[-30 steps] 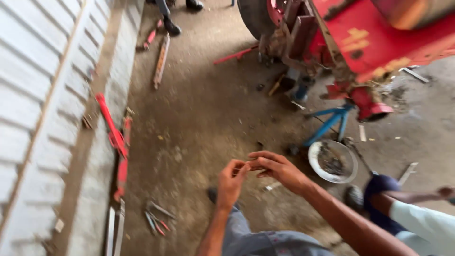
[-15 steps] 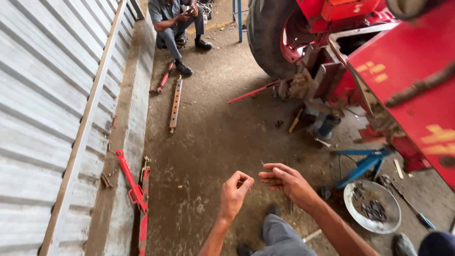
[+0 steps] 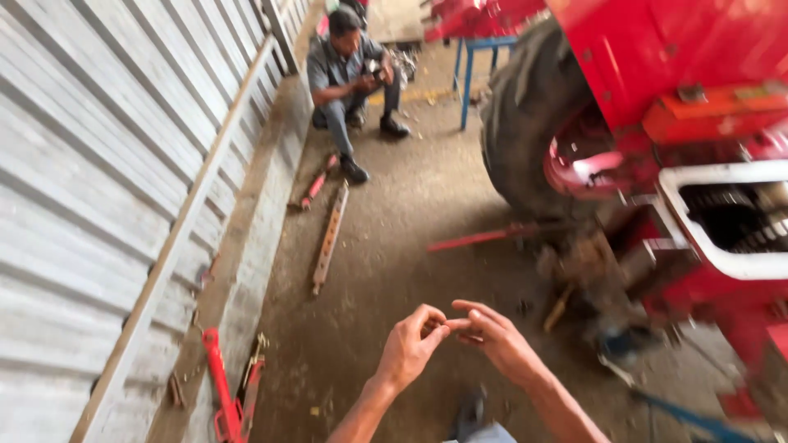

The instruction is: The person is inspecting and repairing components of a small tractor, including the engine area and body panels.

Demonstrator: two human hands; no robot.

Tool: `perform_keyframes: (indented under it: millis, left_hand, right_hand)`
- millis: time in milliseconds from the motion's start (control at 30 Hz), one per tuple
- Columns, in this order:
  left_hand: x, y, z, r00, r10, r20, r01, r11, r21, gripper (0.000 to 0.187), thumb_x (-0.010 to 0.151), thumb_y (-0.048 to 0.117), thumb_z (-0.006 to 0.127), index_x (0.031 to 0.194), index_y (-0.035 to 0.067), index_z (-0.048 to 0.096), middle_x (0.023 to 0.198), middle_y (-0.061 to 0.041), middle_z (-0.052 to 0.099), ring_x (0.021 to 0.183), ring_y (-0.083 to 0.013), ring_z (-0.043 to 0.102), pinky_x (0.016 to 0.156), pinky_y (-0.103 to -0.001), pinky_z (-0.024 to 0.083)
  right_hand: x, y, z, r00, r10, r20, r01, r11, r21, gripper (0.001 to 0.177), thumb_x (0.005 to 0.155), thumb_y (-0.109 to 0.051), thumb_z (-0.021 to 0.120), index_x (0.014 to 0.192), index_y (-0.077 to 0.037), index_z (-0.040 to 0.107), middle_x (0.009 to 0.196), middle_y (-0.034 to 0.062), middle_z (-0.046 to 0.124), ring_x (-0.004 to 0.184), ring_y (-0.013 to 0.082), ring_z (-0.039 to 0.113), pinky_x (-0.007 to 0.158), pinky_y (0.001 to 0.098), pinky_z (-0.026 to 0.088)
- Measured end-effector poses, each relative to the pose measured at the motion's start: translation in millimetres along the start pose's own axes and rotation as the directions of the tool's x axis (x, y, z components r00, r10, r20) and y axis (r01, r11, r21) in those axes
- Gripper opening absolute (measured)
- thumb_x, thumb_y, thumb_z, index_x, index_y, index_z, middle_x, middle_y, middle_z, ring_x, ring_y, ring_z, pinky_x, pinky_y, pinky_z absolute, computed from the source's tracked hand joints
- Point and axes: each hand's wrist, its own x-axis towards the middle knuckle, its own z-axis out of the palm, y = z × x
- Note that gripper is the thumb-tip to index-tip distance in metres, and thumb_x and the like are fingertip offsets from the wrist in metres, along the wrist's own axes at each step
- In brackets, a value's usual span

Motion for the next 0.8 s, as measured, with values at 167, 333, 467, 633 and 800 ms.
perform_keyframes:
  millis: [167,333,467,633,800]
  left_hand:
    - [102.2,-10.9,-36.0,0.987,0.047,-0.154,-0.03,0.993,0.113,0.015,0.099,0.02,0.062,0.097,0.008,0.069,0.076,-0.009,0.073,0.066,-0.0156,0.07,0.062,-0.034,0.054]
    - [187.4,-83.2,-82.7,0.97,-0.082,-0.231,0.089,0.996,0.022,0.016,0.099,0.021,0.06,0.095,0.007,0.067,0.072,-0.006,0.072,0.065,-0.0136,0.071,0.06,-0.032,0.054]
    - [260.4,-173.8,-121.3,0.944,-0.202,-0.26,0.189,0.979,-0.077,0.021,0.099,0.022,0.06,0.09,0.005,0.068,0.072,-0.004,0.071,0.065,-0.0128,0.068,0.062,-0.029,0.055]
    - [378.0,-224.8,-196.4,0.943,-0.197,-0.269,0.204,0.979,0.001,0.019,0.095,0.022,0.064,0.089,0.004,0.067,0.072,-0.005,0.069,0.065,-0.0133,0.067,0.062,-0.03,0.054]
    - [510.8,-207.2,-248.8,0.955,-0.247,-0.161,0.26,0.963,0.066,0.026,0.097,0.025,0.067,0.085,0.002,0.066,0.071,-0.009,0.068,0.068,-0.0151,0.065,0.063,-0.032,0.052]
  right_hand:
    - [109.3,-64.1,12.3,0.99,0.064,0.125,-0.056,0.997,-0.06,0.05,0.102,-0.033,0.051,0.143,-0.005,0.055,0.119,0.0136,0.076,0.113,0.0195,0.068,0.099,0.0369,0.049]
    - [228.7,-86.2,-14.2,0.991,0.11,0.073,-0.103,0.991,-0.089,0.045,0.102,-0.03,0.053,0.137,-0.002,0.059,0.12,0.0139,0.076,0.114,0.0207,0.069,0.1,0.0376,0.052]
    - [324.3,-94.4,-36.5,0.982,0.183,-0.049,-0.188,0.975,-0.12,0.039,0.1,-0.026,0.056,0.13,-0.001,0.064,0.119,0.0144,0.077,0.113,0.0225,0.072,0.097,0.0374,0.055]
    - [438.3,-105.6,-57.0,0.952,0.165,-0.259,-0.198,0.974,-0.108,0.037,0.1,-0.026,0.056,0.126,-0.002,0.067,0.117,0.0143,0.077,0.108,0.0225,0.072,0.093,0.0374,0.055]
    - [526.0,-128.8,-65.5,0.914,0.13,-0.383,-0.159,0.986,-0.044,0.035,0.1,-0.025,0.056,0.124,-0.002,0.068,0.116,0.0123,0.077,0.107,0.0223,0.07,0.092,0.0372,0.055]
